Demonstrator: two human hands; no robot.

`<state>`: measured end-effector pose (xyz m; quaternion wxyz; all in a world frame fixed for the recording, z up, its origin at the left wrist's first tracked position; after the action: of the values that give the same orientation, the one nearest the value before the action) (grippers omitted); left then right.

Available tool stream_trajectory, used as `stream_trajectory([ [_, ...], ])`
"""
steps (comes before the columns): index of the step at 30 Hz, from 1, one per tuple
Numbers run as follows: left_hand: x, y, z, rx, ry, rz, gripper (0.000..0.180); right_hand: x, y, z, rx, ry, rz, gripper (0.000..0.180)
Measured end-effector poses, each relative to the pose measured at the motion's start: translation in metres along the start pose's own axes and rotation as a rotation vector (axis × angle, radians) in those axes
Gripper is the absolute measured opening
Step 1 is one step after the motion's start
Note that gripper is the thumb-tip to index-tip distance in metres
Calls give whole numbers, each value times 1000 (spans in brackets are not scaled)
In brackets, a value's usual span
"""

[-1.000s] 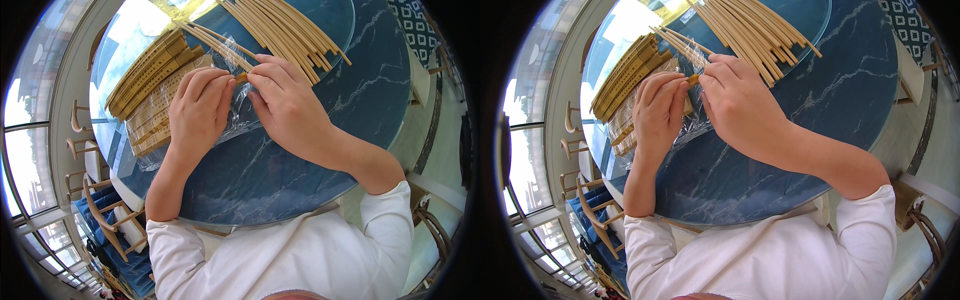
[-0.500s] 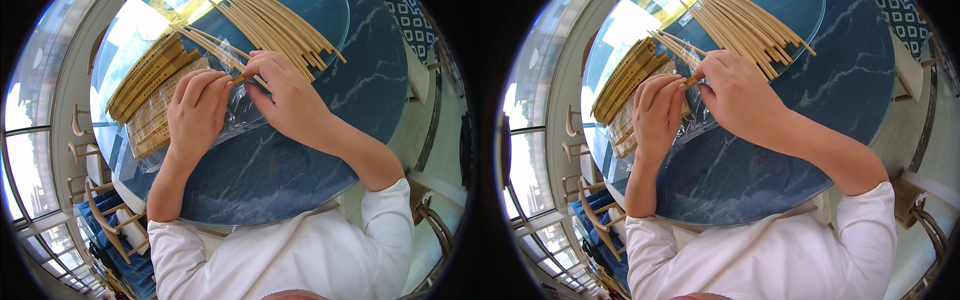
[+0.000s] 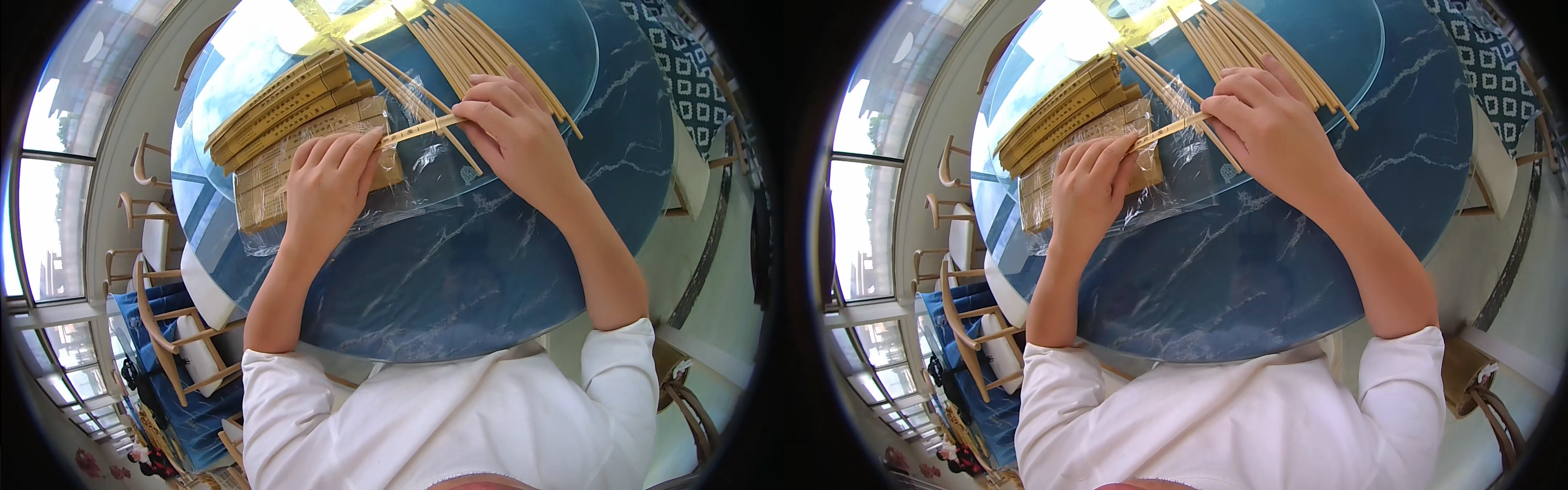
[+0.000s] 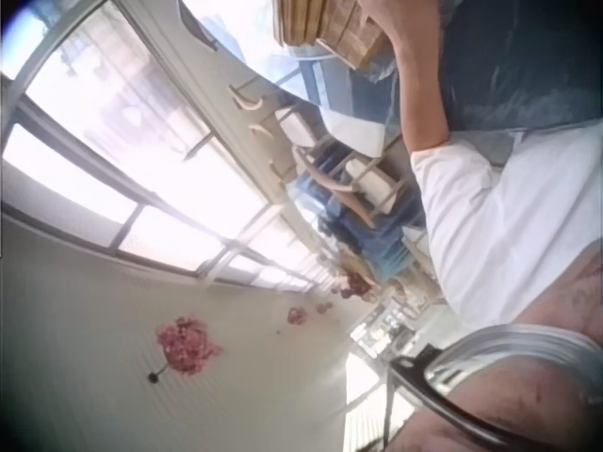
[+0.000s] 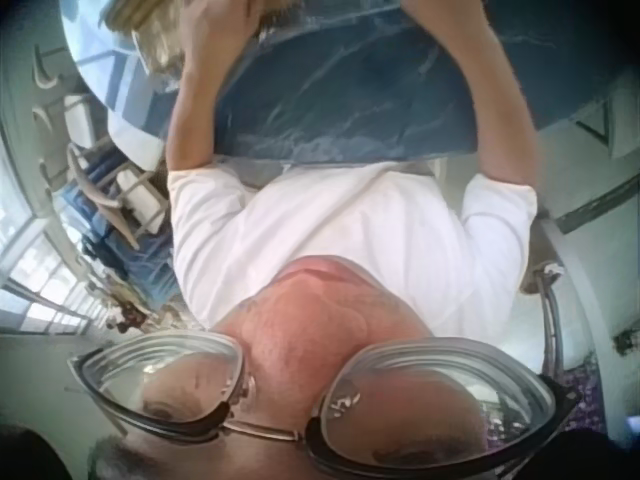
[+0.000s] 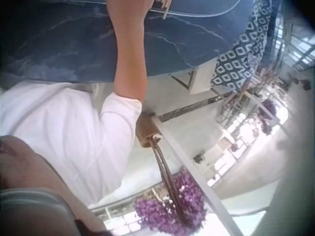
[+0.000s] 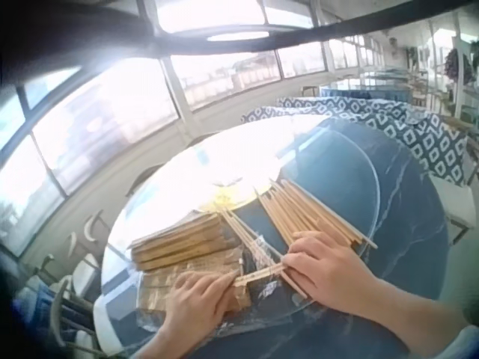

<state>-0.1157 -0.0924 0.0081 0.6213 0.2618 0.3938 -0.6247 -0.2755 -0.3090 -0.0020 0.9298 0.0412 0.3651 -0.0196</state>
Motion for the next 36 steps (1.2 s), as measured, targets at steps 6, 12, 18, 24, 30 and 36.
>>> stream_trajectory([
  [6, -28, 13, -20, -32, -60, 86, 27, 11, 23, 12, -112, 78, 56, 21],
  [12, -58, 66, -31, -109, -170, 232, 31, 49, 34, 77, -231, 57, 61, 16],
  [18, -57, 138, -14, -182, -224, 329, 37, 105, 33, 150, -182, 124, 44, 19],
  [24, -35, 176, -13, -239, -204, 316, 41, 137, 34, 166, -87, 204, 176, 26],
  [30, -19, 174, -17, -298, -130, 262, 43, 149, 29, 150, -141, 256, 223, 33],
  [36, -21, 173, -17, -339, -138, 187, 42, 151, 33, 147, -192, 260, 173, 36],
])
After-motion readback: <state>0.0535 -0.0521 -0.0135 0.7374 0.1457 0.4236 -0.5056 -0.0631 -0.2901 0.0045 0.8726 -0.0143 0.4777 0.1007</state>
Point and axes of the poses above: each hand's wrist, its own z-axis towards the middle knuckle, its own x-axis out of the palm, y = z × x, the point moved 1 cm from there along z, towards the middle knuckle, and after that the axes turned 12 degrees about -z, right-handed, at the moved point
